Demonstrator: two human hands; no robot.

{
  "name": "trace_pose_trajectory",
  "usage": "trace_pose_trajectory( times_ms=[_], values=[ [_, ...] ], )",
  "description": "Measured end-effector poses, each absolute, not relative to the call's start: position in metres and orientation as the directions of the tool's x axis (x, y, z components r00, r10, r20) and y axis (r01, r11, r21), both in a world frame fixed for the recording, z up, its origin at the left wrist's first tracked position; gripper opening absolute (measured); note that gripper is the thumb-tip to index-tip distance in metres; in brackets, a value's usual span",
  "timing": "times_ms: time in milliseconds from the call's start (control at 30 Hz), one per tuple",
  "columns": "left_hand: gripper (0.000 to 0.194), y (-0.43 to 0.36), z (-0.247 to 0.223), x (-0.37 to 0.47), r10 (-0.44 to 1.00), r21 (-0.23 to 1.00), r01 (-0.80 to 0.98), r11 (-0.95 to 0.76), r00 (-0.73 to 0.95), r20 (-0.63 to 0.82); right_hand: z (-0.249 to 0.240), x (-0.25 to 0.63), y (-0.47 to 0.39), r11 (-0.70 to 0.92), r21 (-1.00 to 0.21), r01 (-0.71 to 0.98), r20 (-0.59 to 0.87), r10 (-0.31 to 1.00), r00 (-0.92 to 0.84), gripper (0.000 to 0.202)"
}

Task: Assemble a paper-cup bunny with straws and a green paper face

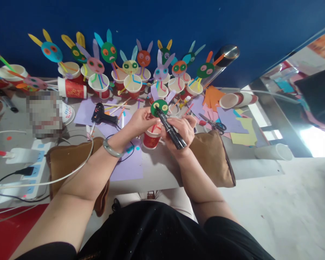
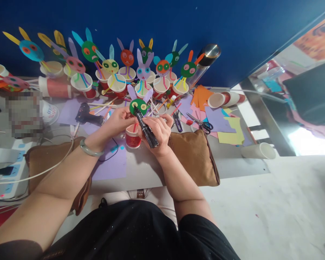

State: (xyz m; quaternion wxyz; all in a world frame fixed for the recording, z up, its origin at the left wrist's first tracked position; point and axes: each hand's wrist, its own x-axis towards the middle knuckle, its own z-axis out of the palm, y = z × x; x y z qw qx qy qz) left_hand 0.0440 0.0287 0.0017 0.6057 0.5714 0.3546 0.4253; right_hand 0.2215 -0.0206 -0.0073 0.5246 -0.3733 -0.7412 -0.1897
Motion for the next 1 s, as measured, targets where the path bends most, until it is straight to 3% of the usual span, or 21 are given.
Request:
trace_pose_trajectory(
  times_ms=[333,733,1000],
  values=[
    [0.03,0.0271,0.008,0.0451,0.91,0.992,-0.129,0.008,0.412,0.046,-0.0075,0.2223,-0.0207,0.655,-0.144,0.741,0.919,0.367,-0.146,0.021],
    [0.019,0.0272,0.0057,0.0438,0.91,0.995,-0.099,-0.012,0.411,0.052,-0.0054,0.2217,-0.021,0.629,-0.107,0.77,0.922,0.353,-0.161,0.018],
    [0.028,0.0294,-0.0006,0.0428,0.898,0.995,-0.101,-0.025,0.434,0.066,-0.0059,0.2216,-0.0207,0.629,-0.1,0.771,0.917,0.359,-0.174,0.018]
  ],
)
